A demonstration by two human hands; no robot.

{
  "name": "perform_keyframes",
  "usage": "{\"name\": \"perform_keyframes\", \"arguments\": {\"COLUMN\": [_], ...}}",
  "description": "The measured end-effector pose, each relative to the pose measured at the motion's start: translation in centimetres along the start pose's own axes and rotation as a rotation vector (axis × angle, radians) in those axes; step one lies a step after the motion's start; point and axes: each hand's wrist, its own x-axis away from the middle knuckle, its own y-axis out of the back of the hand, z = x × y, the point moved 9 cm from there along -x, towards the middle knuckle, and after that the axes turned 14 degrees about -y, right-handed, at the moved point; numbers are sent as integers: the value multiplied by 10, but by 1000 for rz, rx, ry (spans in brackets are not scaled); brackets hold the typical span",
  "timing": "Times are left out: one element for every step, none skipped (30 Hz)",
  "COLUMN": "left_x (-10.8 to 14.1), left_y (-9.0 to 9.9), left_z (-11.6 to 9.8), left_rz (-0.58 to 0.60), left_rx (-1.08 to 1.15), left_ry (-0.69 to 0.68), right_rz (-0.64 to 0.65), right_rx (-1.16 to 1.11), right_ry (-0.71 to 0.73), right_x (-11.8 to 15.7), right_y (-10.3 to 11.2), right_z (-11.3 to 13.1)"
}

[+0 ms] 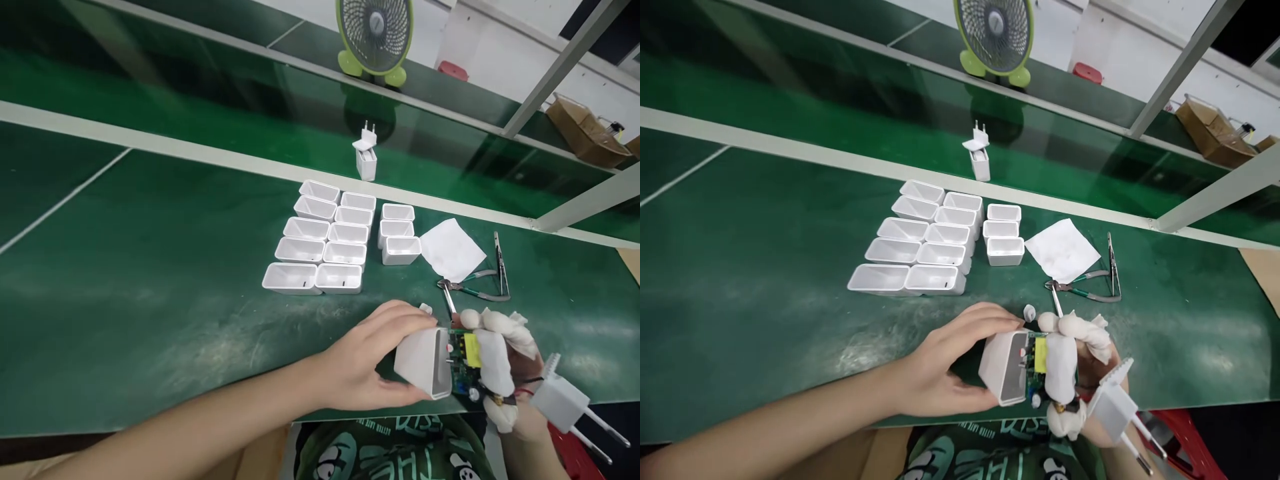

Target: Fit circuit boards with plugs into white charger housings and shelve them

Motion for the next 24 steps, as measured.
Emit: {"name": "perform_keyframes", "arguments": {"left_x": [-1,-2,-2,-2,-3,-3,-3,-3,-3,-2,-2,-2,-2,-2,-2,-2,-2,-2,-2,-2,-2,-2,-2,-2], "left_y": [2,3,3,3,3,3,4,4,4,4,5,4,4,4,4,4,4,5,5,5,6,6,6,5], "left_z": [-3,-5,-5,-6,-7,-7,-8,-8,-9,-9,-9,-9,-9,-9,-9,-9,-9,-9,-9,-8,-8,-8,-8,-8], "left_rz": [-20,-30,-35,-36,-37,-40,-44,-46,-50,-52,-55,-57,-58,-58,-60,-62,-68,-74,-80,-84,-85,-85,-81,-78], "left_rx": [-23,-41,-55,-63,-68,-72,-77,-82,-85,-87,-87,-85,-83,-82,-81,-80,-78,-75,-71,-67,-64,-64,-67,-71], "left_ry": [-37,-55,-63,-72,-82,-92,-100,-105,-106,-104,-101,-100,-98,-100,-103,-105,-105,-106,-103,-96,-88,-83,-80,-76], "right_rz": [-9,-17,-20,-19,-18,-8,6,15,19,18,11,5,-6,-9,-1,18,43,68,86,94,89,80,70,63], "right_rx": [-5,-4,0,0,-4,-7,-5,2,13,26,41,54,59,61,62,64,63,59,57,57,57,60,66,76], "right_ry": [25,39,41,49,57,67,71,75,68,61,53,52,49,43,24,6,-13,-20,-24,-28,-32,-43,-61,-75], "right_x": [0,0,-1,-1,0,0,1,2,3,3,4,4,5,5,5,5,5,5,5,6,6,6,6,6], "right_y": [0,0,0,0,0,1,2,3,5,7,8,9,10,9,7,4,0,-3,-5,-6,-5,-3,-2,0], "right_z": [4,6,7,8,7,5,3,0,-3,-6,-8,-8,-7,-6,-4,-3,-2,0,2,4,5,5,4,4]}}
